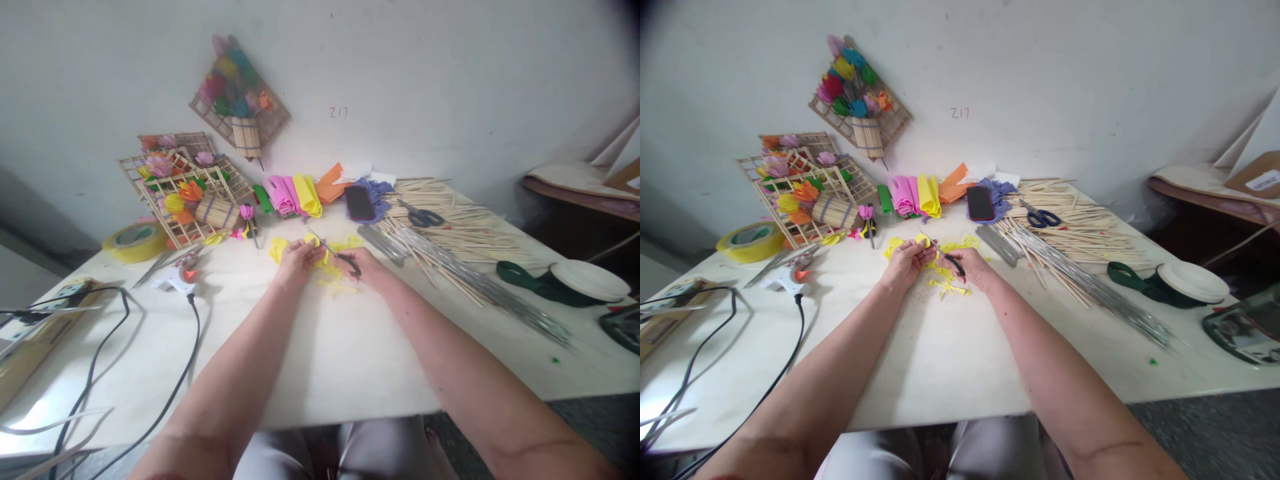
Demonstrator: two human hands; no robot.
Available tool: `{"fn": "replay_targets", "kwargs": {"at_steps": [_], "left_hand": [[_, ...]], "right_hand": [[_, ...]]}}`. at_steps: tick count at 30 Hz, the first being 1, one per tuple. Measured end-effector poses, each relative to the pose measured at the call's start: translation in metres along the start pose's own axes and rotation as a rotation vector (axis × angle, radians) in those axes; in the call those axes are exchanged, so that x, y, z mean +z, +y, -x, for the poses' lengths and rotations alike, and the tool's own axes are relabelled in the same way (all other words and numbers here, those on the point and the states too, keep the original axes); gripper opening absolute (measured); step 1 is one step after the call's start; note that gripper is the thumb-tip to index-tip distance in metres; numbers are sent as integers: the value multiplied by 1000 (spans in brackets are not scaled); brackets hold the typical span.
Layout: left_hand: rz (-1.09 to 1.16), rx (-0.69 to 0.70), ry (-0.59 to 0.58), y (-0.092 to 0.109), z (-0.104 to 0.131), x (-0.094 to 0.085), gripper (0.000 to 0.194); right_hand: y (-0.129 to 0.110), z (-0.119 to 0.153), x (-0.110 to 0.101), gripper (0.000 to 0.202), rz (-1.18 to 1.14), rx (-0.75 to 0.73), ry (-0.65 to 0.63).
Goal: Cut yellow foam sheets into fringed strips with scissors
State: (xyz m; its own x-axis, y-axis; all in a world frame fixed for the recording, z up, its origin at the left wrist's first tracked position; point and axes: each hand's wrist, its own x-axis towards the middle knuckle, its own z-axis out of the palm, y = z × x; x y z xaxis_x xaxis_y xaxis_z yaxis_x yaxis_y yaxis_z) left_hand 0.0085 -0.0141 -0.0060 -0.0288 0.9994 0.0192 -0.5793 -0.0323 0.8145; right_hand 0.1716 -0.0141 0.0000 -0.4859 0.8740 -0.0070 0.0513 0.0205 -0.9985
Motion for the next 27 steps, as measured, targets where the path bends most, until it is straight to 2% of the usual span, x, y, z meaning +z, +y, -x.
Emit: {"fn": "replay_targets", "kwargs": {"at_steps": [18,27], "left_hand": [[0,8,50,1,-1,0,14],[-8,4,70,2,0,2,15]], "right_hand": [[3,-2,1,22,0,19,26],[1,0,1,27,-15,24,15]]}}
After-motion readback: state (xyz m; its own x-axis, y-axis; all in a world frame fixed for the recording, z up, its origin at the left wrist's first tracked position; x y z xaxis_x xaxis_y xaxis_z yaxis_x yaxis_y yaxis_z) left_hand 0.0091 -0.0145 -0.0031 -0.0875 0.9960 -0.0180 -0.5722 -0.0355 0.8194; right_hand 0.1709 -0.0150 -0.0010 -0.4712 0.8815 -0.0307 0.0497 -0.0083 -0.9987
